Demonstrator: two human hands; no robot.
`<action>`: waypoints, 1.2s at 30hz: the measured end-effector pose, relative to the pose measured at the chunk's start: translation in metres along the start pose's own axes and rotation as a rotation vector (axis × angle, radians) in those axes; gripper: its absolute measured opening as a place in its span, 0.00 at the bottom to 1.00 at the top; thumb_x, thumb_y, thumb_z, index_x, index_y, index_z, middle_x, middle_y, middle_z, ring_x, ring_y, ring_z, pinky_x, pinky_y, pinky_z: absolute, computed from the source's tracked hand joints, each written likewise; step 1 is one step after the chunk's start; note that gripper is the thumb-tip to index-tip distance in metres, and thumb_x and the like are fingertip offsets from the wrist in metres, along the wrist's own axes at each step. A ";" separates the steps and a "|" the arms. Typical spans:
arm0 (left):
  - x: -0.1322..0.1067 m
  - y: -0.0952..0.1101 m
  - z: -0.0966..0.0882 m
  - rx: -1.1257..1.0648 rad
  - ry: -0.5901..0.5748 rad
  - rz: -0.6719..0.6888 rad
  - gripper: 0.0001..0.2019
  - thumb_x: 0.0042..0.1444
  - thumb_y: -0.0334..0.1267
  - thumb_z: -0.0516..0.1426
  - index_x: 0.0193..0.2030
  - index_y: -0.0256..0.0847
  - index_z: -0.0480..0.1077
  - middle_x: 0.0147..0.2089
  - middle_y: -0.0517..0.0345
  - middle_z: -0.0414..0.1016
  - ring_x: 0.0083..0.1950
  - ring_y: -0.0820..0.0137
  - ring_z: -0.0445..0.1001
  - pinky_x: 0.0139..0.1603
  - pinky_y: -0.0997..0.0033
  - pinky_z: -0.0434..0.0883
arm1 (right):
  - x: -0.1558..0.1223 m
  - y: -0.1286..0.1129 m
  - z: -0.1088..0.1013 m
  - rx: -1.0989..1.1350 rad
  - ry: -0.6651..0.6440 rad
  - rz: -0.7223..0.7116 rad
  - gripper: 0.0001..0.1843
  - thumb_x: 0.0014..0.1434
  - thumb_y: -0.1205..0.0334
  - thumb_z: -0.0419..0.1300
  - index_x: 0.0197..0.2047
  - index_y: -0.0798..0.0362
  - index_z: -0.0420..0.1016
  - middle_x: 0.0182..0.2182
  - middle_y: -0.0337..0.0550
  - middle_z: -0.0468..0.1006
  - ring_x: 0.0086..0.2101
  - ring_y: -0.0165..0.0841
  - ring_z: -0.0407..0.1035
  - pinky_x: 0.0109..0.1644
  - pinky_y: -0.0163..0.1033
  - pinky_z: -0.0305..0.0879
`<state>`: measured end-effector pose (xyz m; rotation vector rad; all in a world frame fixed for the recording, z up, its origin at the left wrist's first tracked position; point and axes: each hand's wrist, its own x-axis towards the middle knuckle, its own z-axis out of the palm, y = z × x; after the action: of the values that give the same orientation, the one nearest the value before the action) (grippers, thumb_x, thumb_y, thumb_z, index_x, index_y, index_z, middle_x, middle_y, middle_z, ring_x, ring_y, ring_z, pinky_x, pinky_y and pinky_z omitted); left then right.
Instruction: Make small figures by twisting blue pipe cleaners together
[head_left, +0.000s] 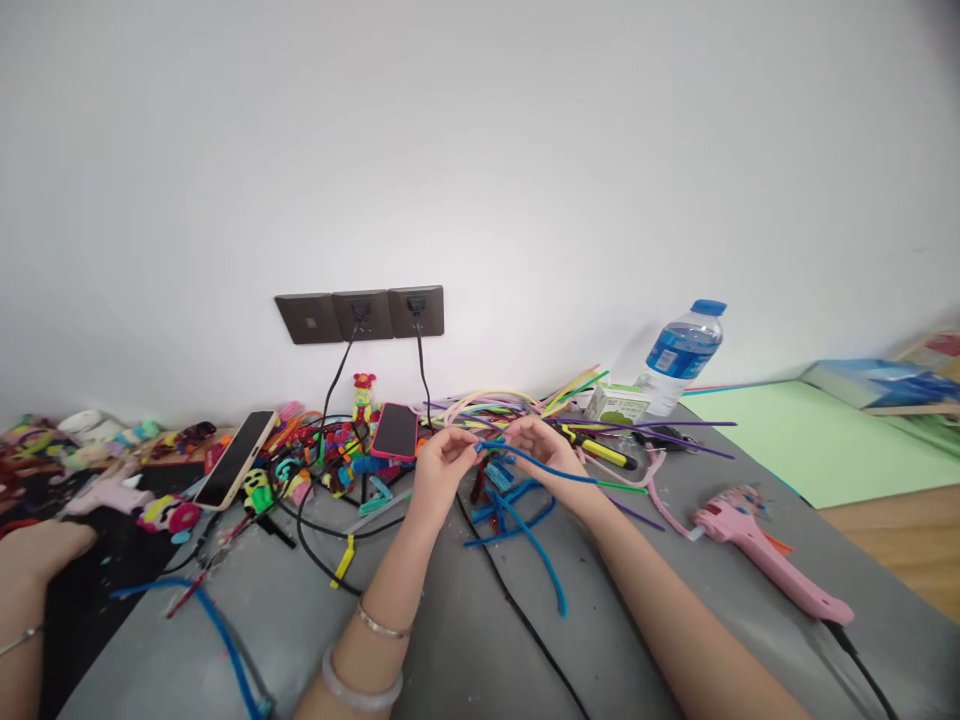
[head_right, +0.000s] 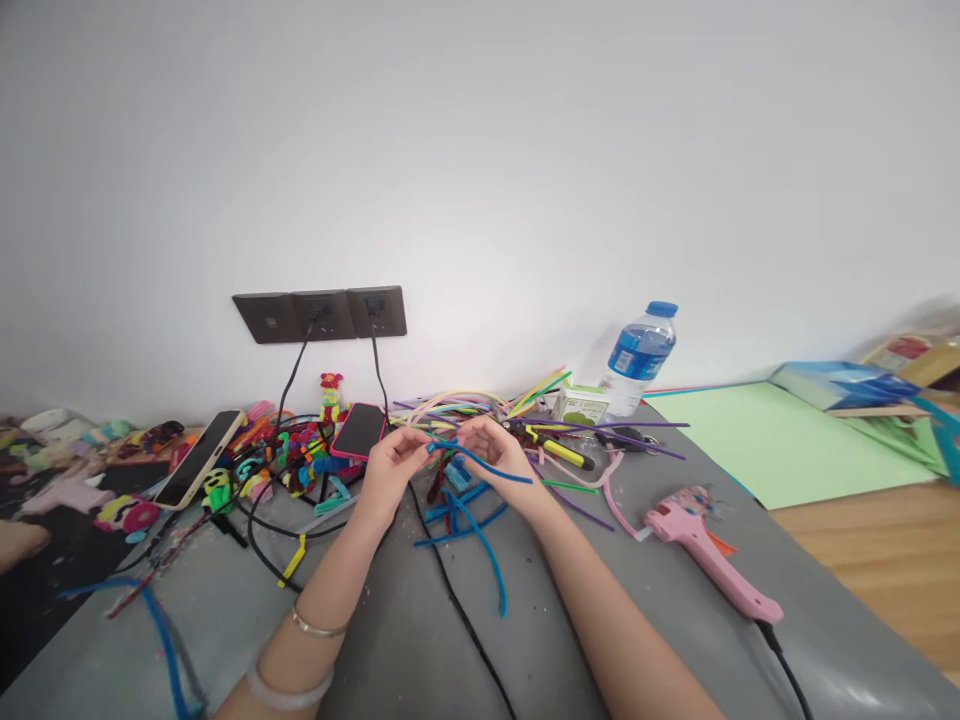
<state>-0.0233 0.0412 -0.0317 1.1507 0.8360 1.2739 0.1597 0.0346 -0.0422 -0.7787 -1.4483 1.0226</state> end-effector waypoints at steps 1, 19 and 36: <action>-0.001 -0.001 0.001 0.034 0.000 0.019 0.09 0.45 0.39 0.66 0.31 0.38 0.73 0.32 0.58 0.76 0.36 0.68 0.77 0.41 0.67 0.76 | -0.002 0.001 0.001 0.000 -0.008 -0.003 0.15 0.54 0.54 0.69 0.41 0.48 0.72 0.37 0.42 0.75 0.40 0.34 0.72 0.45 0.40 0.71; -0.005 -0.008 0.010 -0.014 0.024 0.026 0.11 0.45 0.37 0.67 0.34 0.40 0.73 0.37 0.56 0.76 0.40 0.69 0.76 0.41 0.71 0.73 | -0.010 -0.003 0.004 -0.037 0.113 0.055 0.13 0.55 0.49 0.66 0.34 0.48 0.72 0.28 0.40 0.73 0.29 0.33 0.71 0.35 0.40 0.71; -0.009 -0.002 0.011 0.206 0.058 0.205 0.04 0.48 0.33 0.63 0.29 0.40 0.70 0.32 0.58 0.71 0.37 0.69 0.73 0.39 0.71 0.73 | -0.009 -0.007 0.005 -0.091 0.179 0.036 0.16 0.58 0.44 0.62 0.35 0.48 0.72 0.27 0.40 0.74 0.24 0.33 0.68 0.30 0.39 0.69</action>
<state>-0.0136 0.0307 -0.0322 1.3975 0.9268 1.4191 0.1570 0.0233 -0.0397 -0.9411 -1.3374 0.8950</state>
